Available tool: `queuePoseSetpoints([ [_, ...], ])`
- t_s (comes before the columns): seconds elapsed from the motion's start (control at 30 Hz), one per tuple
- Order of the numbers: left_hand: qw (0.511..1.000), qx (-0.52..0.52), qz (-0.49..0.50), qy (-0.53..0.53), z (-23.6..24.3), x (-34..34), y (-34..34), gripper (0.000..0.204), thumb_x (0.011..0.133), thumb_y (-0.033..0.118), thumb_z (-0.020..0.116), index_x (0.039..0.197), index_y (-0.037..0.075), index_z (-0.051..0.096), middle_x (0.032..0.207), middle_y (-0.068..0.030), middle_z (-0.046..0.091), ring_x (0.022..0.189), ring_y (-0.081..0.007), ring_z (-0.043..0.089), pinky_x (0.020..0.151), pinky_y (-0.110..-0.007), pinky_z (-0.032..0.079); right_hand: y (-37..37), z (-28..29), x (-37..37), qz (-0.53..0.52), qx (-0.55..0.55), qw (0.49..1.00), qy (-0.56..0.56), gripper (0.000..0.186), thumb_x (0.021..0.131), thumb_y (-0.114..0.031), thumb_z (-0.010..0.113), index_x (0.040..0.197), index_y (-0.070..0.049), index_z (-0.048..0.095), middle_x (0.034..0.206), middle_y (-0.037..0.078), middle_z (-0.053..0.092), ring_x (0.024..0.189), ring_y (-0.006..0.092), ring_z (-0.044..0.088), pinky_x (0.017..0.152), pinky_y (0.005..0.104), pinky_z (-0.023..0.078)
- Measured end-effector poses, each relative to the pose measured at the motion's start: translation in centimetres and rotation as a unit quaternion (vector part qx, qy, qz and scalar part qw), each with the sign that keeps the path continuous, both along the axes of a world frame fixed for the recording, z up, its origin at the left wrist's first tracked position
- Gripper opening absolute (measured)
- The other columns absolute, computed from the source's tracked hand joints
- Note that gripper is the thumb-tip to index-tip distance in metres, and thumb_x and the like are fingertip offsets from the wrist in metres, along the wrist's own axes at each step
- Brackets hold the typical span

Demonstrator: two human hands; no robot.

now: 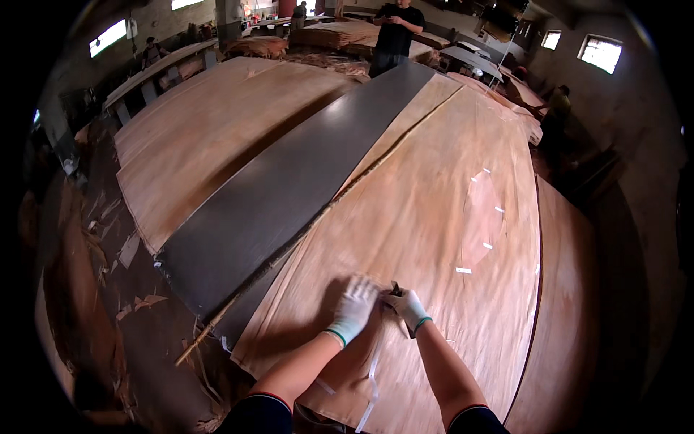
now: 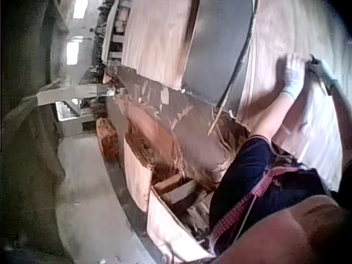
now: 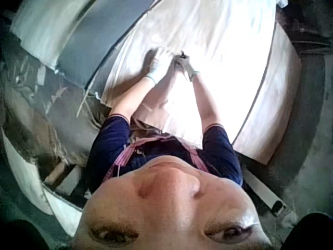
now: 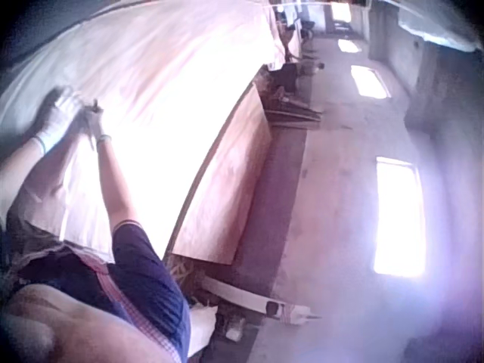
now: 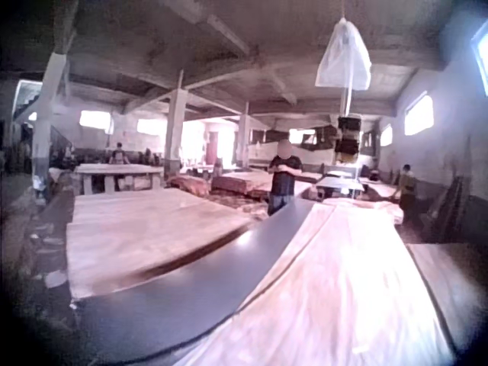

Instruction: The person uses a small hand-held blade to cut and trim sheets of wood veneer on a large work table, peeling away the excess strips by hand.

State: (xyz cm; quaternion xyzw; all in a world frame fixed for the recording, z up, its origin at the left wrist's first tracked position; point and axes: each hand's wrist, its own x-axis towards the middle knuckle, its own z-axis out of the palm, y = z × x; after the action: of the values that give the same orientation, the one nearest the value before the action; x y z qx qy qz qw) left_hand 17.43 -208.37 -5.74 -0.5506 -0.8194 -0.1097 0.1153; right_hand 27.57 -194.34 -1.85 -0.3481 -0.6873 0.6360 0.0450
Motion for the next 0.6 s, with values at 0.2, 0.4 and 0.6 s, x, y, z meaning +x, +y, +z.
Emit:
queuePoseSetpoints([
  [0.2, 0.975, 0.123, 0.168, -0.073, 6.0, -0.5, 0.5, 0.065, 0.081, 0.043, 0.069, 0.126, -0.001, 0.054, 0.138, -0.0198, 0.049, 0.131, -0.0374, 0.042, 0.113, -0.049, 0.029, 1.7, -1.2, 1.5, -0.046, -0.053, 0.997, -0.027, 0.02, 0.086, -0.016, 0.071, 0.095, 0.002, 0.069, 0.078, 0.006, 0.068, 0.068, 0.0115, 0.061, 0.06, 0.0276, 0.05],
  [0.4, 0.977, 0.122, 0.109, -0.137, 3.8, 0.3, -1.2, 0.037, 0.092, 0.021, 0.055, 0.125, 0.004, 0.057, 0.129, -0.0149, 0.057, 0.122, -0.0334, 0.05, 0.105, -0.045, 0.038, 1.3, 1.7, 1.0, -0.045, -0.079, 0.996, -0.024, 0.018, 0.086, -0.013, 0.071, 0.094, 0.003, 0.066, 0.076, 0.006, 0.066, 0.064, 0.0128, 0.062, 0.056, 0.0275, 0.052],
  [0.6, 0.983, 0.125, 0.042, -0.125, 2.3, 1.0, -0.1, 0.033, 0.091, 0.015, 0.053, 0.122, 0.007, 0.061, 0.129, -0.0121, 0.057, 0.123, -0.03, 0.051, 0.106, -0.043, 0.039, 1.2, 3.4, 1.2, -0.043, -0.059, 0.996, -0.051, 0.015, 0.087, -0.012, 0.07, 0.093, 0.002, 0.067, 0.077, 0.004, 0.066, 0.063, 0.012, 0.062, 0.056, 0.0264, 0.05],
])
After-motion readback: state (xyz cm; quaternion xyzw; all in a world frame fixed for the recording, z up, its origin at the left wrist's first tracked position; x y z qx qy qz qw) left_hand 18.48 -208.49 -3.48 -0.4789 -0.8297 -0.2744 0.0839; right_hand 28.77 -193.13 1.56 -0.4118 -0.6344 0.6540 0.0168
